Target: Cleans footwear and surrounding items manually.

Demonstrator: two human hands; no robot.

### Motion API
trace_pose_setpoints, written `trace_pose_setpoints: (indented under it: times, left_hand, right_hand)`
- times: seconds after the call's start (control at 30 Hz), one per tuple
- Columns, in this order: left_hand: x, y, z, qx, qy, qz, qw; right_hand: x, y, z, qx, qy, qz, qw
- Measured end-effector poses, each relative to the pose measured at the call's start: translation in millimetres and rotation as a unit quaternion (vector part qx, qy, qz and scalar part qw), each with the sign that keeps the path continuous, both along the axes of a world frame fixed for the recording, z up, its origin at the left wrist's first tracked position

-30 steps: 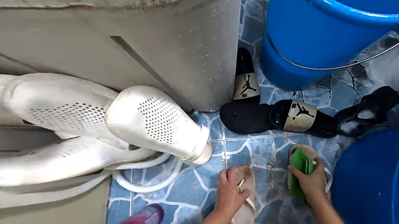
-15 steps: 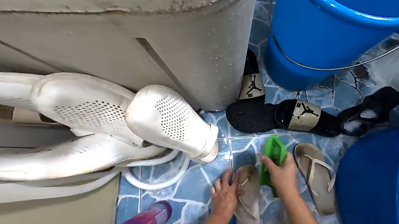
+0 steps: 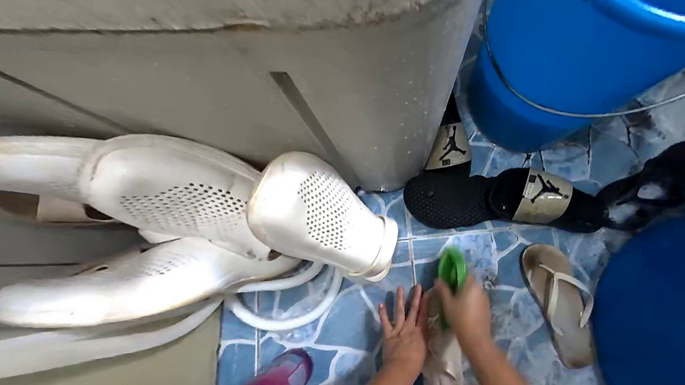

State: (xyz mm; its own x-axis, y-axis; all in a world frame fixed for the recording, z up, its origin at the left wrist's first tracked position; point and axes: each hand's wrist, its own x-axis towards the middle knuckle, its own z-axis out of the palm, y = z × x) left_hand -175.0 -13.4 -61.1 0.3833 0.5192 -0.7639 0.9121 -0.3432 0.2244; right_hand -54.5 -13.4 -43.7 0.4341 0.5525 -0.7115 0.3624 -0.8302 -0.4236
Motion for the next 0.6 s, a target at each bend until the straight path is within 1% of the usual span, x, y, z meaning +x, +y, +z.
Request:
trace_pose_setpoints:
  times: [0.07, 0.1, 0.13, 0.17, 0.27, 0.3, 0.33, 0.37, 0.4, 0.47, 0.5, 0.53, 0.57, 0.6]
  left_hand:
    - [2.7, 2.8, 2.2, 0.004, -0.016, 0.008, 1.0]
    - [4.0, 3.7, 0.9, 0.009, -0.023, 0.007, 1.0]
    - [4.4, 1.6, 0.2, 0.007, -0.023, 0.008, 1.0]
    - [4.3, 0.5, 0.3, 0.002, -0.021, 0.008, 1.0]
    - [4.2, 3.0, -1.4, 0.01, -0.019, -0.006, 1.0]
    - [3.3, 0.6, -3.4, 0.024, -0.027, -0.006, 0.999]
    - [2.5, -0.8, -4.0, 0.028, -0.023, -0.006, 0.999]
    - [3.2, 1.1, -2.1, 0.017, -0.008, -0.006, 1.0]
    - [4.8, 3.1, 0.4, 0.005, 0.006, -0.003, 1.0]
    - [6.1, 4.4, 2.8, -0.006, 0.005, 0.003, 1.0]
    - [6.5, 5.0, 2.1, -0.001, -0.001, 0.002, 1.0]
    - [6.2, 3.8, 1.5, 0.001, -0.006, 0.002, 1.0]
    - [6.1, 2.9, 1.6, 0.002, -0.012, 0.002, 1.0]
    - [6.5, 3.8, 2.7, 0.001, -0.014, 0.001, 1.0]
  right_hand:
    - [-18.4, -71.9, 8.0, -0.041, 0.02, 0.033, 0.998]
    - [-24.7, -93.8, 11.1, -0.062, 0.031, 0.033, 0.997]
    - [-24.9, -100.0, 11.6, -0.073, 0.039, 0.021, 0.996]
    - [-18.2, -85.8, 10.9, -0.07, 0.049, 0.002, 0.996]
    - [15.4, 7.1, 1.1, -0.017, 0.022, -0.033, 0.999]
    - [22.9, 26.5, -3.7, -0.001, 0.003, -0.037, 0.999]
    - [23.3, 31.8, -7.0, 0.008, -0.012, -0.033, 0.999]
    - [18.2, 22.0, -6.6, 0.009, -0.019, -0.017, 1.0]
    - [9.4, -3.3, -3.7, 0.0, -0.014, 0.012, 1.0]
    - [-15.2, -75.6, 8.8, -0.06, 0.019, 0.055, 0.997]
    - [-23.9, -99.8, 15.7, -0.095, 0.044, 0.051, 0.993]
    - [-26.2, -110.2, 17.5, -0.109, 0.061, 0.031, 0.992]
    - [-20.1, -102.1, 15.9, -0.101, 0.067, 0.01, 0.993]
    - [-8.5, -77.8, 12.6, -0.075, 0.063, -0.002, 0.995]
